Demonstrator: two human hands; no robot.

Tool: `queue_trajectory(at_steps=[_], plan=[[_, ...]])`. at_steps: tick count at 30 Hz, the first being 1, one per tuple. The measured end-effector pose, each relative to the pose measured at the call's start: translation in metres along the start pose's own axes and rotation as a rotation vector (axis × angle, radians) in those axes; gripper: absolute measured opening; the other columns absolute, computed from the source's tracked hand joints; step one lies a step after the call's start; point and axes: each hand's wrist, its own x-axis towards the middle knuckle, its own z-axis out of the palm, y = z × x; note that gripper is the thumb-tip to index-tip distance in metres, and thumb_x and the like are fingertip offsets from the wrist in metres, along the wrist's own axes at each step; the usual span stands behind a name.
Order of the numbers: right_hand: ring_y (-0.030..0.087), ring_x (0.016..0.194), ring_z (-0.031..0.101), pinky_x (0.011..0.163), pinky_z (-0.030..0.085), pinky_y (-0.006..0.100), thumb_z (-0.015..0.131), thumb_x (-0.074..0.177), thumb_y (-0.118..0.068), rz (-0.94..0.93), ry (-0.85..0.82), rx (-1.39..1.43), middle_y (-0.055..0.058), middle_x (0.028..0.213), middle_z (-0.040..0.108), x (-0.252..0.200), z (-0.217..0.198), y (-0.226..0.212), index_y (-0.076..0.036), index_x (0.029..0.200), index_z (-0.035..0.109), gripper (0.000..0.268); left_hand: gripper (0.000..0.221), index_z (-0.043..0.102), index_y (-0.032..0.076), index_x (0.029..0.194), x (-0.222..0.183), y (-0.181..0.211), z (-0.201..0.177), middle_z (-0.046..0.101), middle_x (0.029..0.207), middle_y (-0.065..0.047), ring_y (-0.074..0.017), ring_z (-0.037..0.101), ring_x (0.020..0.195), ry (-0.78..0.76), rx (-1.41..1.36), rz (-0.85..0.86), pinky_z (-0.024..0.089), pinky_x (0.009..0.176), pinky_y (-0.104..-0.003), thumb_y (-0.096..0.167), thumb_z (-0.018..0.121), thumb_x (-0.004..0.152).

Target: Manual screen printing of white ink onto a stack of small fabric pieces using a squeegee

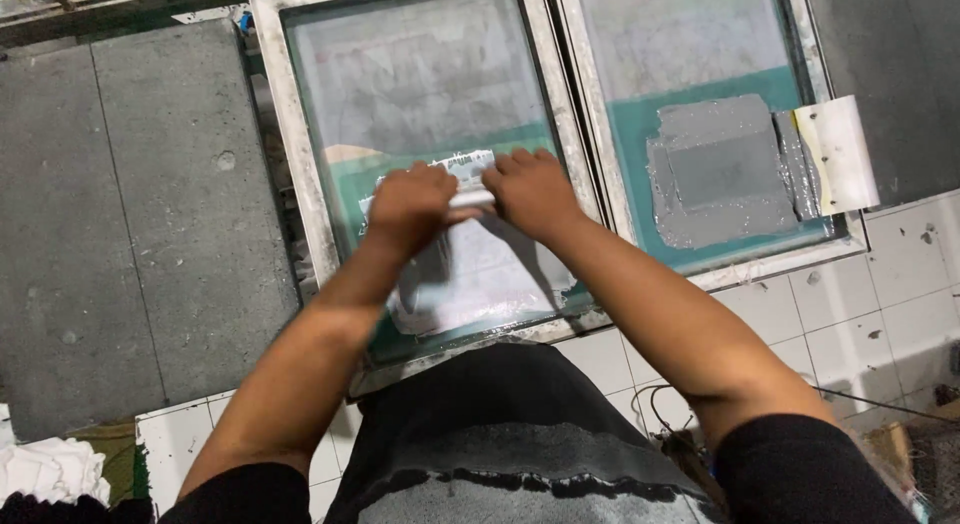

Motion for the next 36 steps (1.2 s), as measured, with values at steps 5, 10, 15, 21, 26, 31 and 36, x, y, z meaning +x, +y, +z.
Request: queue_trajectory(at_steps=[5,10,15,21,26,31,36], plan=[[0.026,0.086,0.065,0.076,0.048,0.042,0.083,0.071,-0.043,-0.047,0.063,0.016,0.004,0.087,0.066,0.017,0.073,-0.012,-0.019,0.093,0.067,0.036,0.047,0.060,0.015,0.082,-0.023,-0.020,0.013,0.055,0.076,-0.002,-0.0231,0.060,0.073,0.006,0.047,-0.022,0.050,0.059,-0.038,0.059,0.076,0.080],[0.029,0.082,0.062,0.075,0.050,0.042,0.077,0.077,-0.036,-0.135,0.142,0.052,0.008,0.083,0.060,-0.001,0.051,-0.033,-0.017,0.088,0.062,0.028,0.055,0.058,0.024,0.083,-0.041,0.002,-0.007,0.051,0.077,0.005,-0.0172,0.058,0.075,-0.168,0.169,-0.040,0.050,0.061,-0.034,0.054,0.090,0.051],[0.032,0.084,0.062,0.073,0.051,0.043,0.084,0.071,-0.038,-0.123,-0.032,0.156,0.011,0.087,0.060,-0.053,0.010,-0.066,-0.013,0.089,0.062,0.038,0.038,0.056,0.015,0.088,-0.088,0.050,-0.011,0.052,0.083,-0.001,-0.0261,0.060,0.077,-0.281,-0.192,-0.054,0.050,0.062,-0.040,0.049,0.072,0.089],[0.029,0.076,0.059,0.065,0.045,0.040,0.069,0.084,-0.022,-0.156,-0.012,0.229,0.008,0.078,0.057,-0.107,0.007,-0.090,-0.013,0.083,0.064,0.011,0.052,0.055,0.013,0.077,-0.118,0.101,-0.043,0.048,0.071,-0.004,-0.0232,0.055,0.064,-0.033,-0.087,-0.044,0.046,0.051,-0.036,0.057,0.043,0.103],[0.028,0.080,0.061,0.069,0.047,0.040,0.077,0.080,-0.028,-0.132,-0.133,0.252,0.008,0.082,0.062,-0.111,-0.010,-0.093,-0.012,0.092,0.071,0.021,0.044,0.052,0.020,0.071,-0.106,0.108,-0.063,0.046,0.069,0.002,-0.0195,0.052,0.061,-0.033,0.004,-0.045,0.041,0.048,-0.033,0.056,0.054,0.096],[0.028,0.083,0.064,0.075,0.048,0.042,0.079,0.078,-0.041,-0.168,-0.178,0.232,0.007,0.086,0.065,-0.091,0.005,-0.084,-0.016,0.094,0.072,0.030,0.047,0.057,0.014,0.076,-0.102,0.085,-0.072,0.050,0.072,-0.003,-0.0246,0.057,0.067,-0.076,-0.196,-0.087,0.047,0.054,-0.036,0.055,0.055,0.099],[0.028,0.081,0.065,0.072,0.050,0.045,0.078,0.080,-0.037,-0.152,0.067,0.106,0.004,0.086,0.066,-0.002,0.007,-0.067,-0.020,0.094,0.068,0.024,0.035,0.066,0.017,0.081,-0.052,0.024,-0.098,0.056,0.071,0.002,-0.0189,0.062,0.067,-0.273,0.069,-0.188,0.049,0.056,-0.035,0.049,0.082,0.079]])
